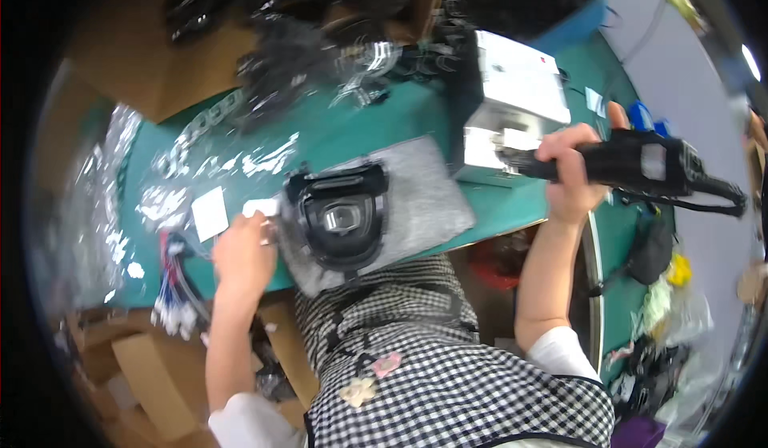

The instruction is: The person repeatedly takes black plastic housing units from a cardboard box and places them on a workbench. They use a handheld electric screwdriver to drive screws into the units, securing internal components. The person handles the units one at a time, performing the same assembly steps for each item.

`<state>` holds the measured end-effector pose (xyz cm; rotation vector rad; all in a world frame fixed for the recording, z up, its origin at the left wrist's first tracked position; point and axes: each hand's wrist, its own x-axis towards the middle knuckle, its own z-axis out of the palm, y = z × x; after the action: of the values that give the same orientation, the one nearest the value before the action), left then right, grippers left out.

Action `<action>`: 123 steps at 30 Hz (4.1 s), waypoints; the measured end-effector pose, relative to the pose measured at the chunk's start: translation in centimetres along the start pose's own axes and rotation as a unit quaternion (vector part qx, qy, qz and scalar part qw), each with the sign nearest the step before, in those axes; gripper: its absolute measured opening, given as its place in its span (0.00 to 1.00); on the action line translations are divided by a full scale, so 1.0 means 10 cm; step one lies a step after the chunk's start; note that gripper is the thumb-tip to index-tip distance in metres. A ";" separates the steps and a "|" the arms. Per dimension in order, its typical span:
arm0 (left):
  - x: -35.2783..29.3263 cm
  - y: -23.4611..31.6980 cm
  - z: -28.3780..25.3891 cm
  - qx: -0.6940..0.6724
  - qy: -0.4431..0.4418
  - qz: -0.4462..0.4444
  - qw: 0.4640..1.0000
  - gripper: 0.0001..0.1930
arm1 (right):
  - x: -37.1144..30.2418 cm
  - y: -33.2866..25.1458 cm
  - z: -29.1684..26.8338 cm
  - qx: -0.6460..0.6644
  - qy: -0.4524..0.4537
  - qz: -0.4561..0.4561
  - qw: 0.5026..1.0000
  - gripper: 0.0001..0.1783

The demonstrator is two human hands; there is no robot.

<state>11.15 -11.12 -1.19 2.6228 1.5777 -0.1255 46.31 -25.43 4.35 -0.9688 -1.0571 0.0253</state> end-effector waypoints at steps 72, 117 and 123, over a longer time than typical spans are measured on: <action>0.29 0.86 -0.17 -0.254 0.074 0.240 0.934 0.38 | -0.38 0.05 1.22 0.082 -0.119 0.159 0.977 0.39; 0.14 0.49 0.25 -0.384 0.147 0.179 0.894 0.39 | -0.49 -0.20 1.72 0.211 -0.087 0.123 0.966 0.40; 0.15 0.48 0.25 -0.405 0.138 0.183 0.885 0.40 | -0.52 -0.12 1.85 0.215 -0.095 0.216 0.948 0.37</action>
<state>15.99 -12.33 -3.69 2.2151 0.8439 0.7833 29.34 -16.28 3.92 -0.7882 -0.9408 0.6975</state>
